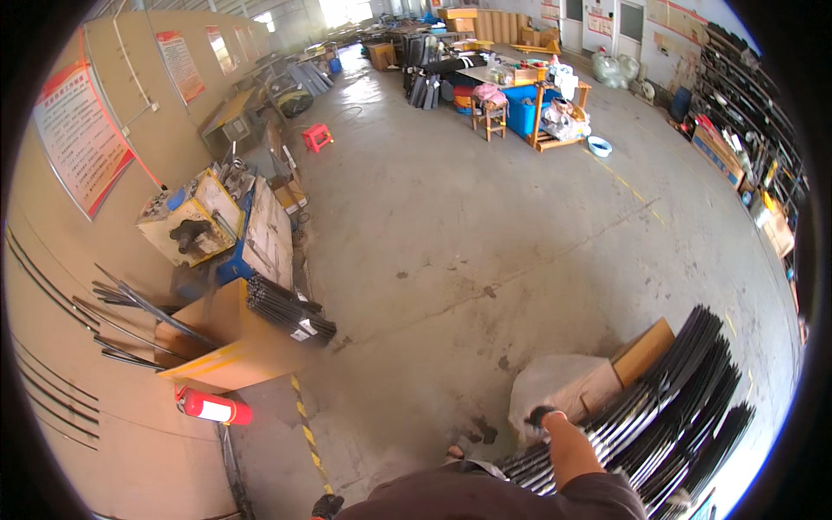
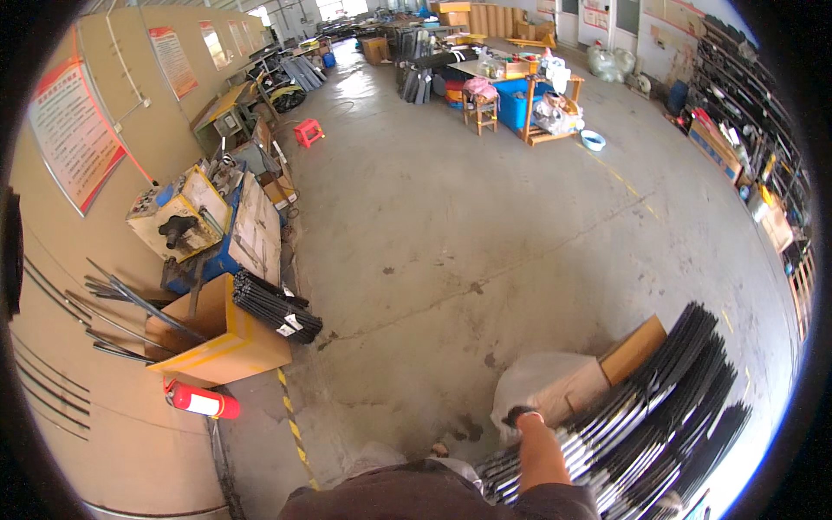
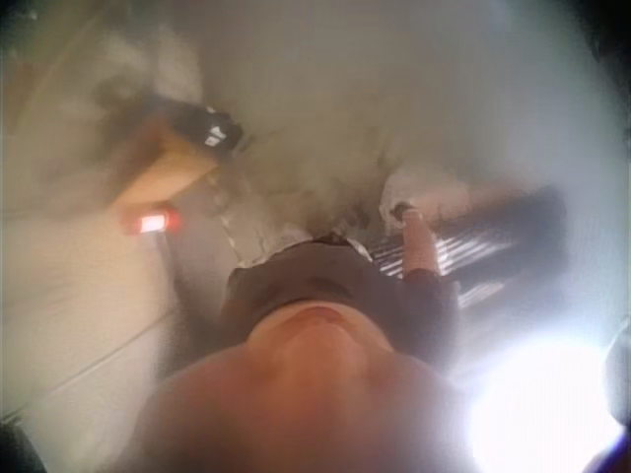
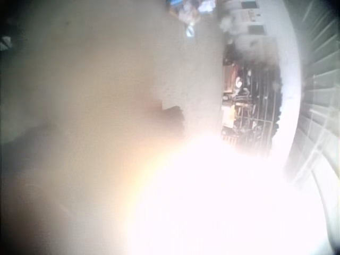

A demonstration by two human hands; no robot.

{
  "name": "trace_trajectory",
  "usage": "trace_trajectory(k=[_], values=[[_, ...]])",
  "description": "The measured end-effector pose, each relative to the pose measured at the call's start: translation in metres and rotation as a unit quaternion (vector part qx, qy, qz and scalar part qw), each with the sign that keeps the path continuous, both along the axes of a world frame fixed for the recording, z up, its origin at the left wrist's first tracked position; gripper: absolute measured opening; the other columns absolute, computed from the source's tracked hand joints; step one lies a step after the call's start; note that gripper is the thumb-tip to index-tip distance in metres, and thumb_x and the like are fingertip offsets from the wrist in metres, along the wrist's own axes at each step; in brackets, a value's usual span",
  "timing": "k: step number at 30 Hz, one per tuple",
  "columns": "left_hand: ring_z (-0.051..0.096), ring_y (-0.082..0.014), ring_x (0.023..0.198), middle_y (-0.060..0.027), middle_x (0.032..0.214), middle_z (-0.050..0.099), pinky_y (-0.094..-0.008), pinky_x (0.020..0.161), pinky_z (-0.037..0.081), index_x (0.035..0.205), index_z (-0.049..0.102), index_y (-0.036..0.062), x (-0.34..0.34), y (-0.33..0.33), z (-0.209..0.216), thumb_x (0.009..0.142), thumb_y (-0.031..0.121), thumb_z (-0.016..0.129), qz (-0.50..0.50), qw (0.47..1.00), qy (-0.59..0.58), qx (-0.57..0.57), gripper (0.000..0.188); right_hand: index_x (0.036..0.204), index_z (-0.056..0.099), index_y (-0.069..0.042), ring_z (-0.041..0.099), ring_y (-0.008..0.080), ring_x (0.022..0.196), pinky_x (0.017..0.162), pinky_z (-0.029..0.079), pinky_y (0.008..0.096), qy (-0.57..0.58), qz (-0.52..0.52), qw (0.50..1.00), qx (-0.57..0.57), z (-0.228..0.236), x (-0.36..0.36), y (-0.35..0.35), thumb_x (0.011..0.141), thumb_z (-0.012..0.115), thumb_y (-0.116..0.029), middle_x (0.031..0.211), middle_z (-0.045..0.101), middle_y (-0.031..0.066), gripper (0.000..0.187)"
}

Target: The person gathers long black metal rods from a storage rack and arranges them into a bundle. They then secure the bundle using a white plastic strap, tightening it by hand before placing the finished bundle on a nearby table.

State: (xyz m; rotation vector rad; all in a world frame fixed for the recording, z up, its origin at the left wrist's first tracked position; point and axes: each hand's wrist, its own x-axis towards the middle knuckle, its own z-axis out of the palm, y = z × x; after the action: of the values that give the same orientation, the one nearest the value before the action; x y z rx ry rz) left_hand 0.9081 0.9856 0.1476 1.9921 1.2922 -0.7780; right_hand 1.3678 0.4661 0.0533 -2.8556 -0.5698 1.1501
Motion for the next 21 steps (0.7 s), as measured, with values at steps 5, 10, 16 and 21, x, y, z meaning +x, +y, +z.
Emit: trace_trajectory(k=[5, 10, 16, 21], values=[[0.060, -0.0320, 0.104, -0.0210, 0.108, 0.063, -0.0385, 0.092, 0.044, 0.120, 0.054, 0.0025, 0.073, 0.002, 0.004, 0.077, 0.052, 0.060, -0.019, 0.997, 0.071, -0.016, 0.066, 0.099, 0.065, -0.008, 0.062, 0.0377, 0.091, 0.080, 0.049, 0.0441, 0.127, -0.318, 0.863, 0.373, 0.036, 0.171, 0.157, 0.081, 0.053, -0.047, 0.104, 0.065, 0.0158, 0.044], [0.060, -0.0327, 0.102, -0.0213, 0.106, 0.064, -0.0390, 0.091, 0.045, 0.118, 0.056, 0.0014, 0.197, 0.056, -0.014, 0.078, 0.053, 0.059, -0.042, 0.995, 0.083, -0.033, 0.065, 0.103, 0.063, -0.008, 0.059, 0.0331, 0.101, 0.085, 0.047, 0.0412, 0.029, 0.059, 0.927, 0.370, 0.017, 0.288, 0.224, 0.084, 0.053, -0.038, 0.107, 0.064, 0.0135, 0.037], [0.061, -0.0335, 0.101, -0.0215, 0.104, 0.064, -0.0397, 0.090, 0.045, 0.114, 0.058, 0.0001, 0.432, 0.187, -0.062, 0.079, 0.054, 0.057, -0.146, 0.988, 0.052, -0.014, 0.065, 0.088, 0.067, -0.014, 0.061, 0.0354, 0.092, 0.078, 0.049, 0.0467, -0.077, -0.125, 0.970, 0.194, -0.009, 0.312, 0.118, 0.074, 0.059, -0.034, 0.097, 0.066, 0.0130, 0.026], [0.061, -0.0341, 0.099, -0.0218, 0.102, 0.065, -0.0402, 0.089, 0.045, 0.112, 0.060, -0.0010, 0.652, 0.295, -0.105, 0.079, 0.055, 0.056, -0.096, 0.990, -0.099, -0.041, 0.065, 0.101, 0.060, -0.009, 0.067, 0.0297, 0.080, 0.074, 0.052, 0.0419, -0.043, -0.126, 0.990, -0.039, -0.004, 0.228, 0.059, 0.083, 0.053, -0.034, 0.088, 0.069, 0.0131, 0.032]])
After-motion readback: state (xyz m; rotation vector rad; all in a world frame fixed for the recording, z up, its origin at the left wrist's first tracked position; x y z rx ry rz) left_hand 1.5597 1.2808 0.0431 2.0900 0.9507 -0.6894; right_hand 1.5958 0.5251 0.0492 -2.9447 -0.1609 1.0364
